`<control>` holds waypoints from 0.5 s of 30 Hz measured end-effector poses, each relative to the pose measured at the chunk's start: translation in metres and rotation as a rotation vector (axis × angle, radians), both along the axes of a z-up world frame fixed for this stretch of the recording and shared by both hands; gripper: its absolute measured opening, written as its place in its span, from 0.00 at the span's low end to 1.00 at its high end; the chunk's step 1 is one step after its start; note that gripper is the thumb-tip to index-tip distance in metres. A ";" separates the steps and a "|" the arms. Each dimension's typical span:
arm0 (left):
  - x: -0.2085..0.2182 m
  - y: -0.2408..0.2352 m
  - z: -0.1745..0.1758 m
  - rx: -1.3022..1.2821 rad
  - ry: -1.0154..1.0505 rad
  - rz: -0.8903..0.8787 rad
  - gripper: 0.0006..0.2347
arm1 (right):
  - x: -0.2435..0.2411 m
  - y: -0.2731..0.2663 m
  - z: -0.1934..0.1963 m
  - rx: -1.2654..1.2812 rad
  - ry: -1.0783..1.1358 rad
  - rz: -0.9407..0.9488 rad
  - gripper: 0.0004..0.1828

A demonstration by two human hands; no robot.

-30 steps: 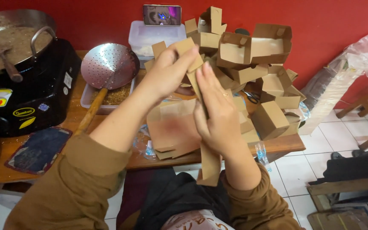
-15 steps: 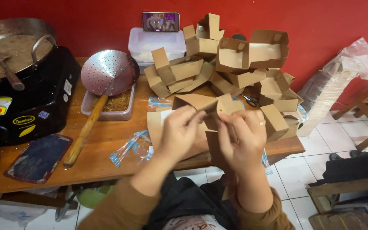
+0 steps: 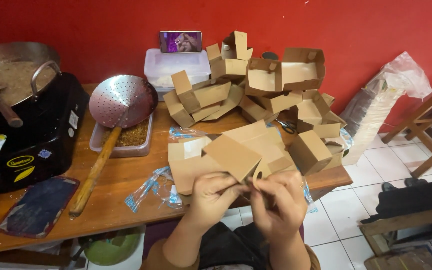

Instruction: The person assembles small cardboard boxes by folding flaps and securing tabs. They handle flat cardboard sheets, fold them into box shapes, and place finished boxes on a pile. The person briefly stirs a pot on a portable stove before returning to box assembly.

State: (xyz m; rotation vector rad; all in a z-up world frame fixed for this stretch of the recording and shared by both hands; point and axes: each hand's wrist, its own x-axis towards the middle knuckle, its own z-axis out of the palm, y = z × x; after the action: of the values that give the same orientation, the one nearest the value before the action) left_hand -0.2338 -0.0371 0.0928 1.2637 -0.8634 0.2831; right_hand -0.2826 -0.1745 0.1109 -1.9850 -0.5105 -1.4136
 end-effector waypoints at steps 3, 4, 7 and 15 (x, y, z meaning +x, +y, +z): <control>-0.004 0.004 -0.008 -0.024 0.015 0.044 0.03 | -0.003 -0.002 0.005 -0.053 0.017 0.059 0.06; -0.006 0.006 -0.008 -0.025 0.021 0.044 0.03 | -0.004 -0.001 0.005 -0.054 0.022 0.058 0.06; -0.009 0.011 -0.011 0.090 -0.091 0.101 0.06 | -0.007 0.000 0.004 -0.070 0.028 0.048 0.06; -0.006 0.005 -0.032 -0.038 0.109 0.007 0.06 | -0.009 0.005 -0.007 -0.030 0.033 0.106 0.04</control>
State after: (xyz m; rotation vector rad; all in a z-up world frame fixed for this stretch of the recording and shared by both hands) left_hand -0.2399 -0.0320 0.0611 1.2356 -0.7571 0.2333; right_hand -0.2911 -0.1700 0.1042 -1.9719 -0.6161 -1.3137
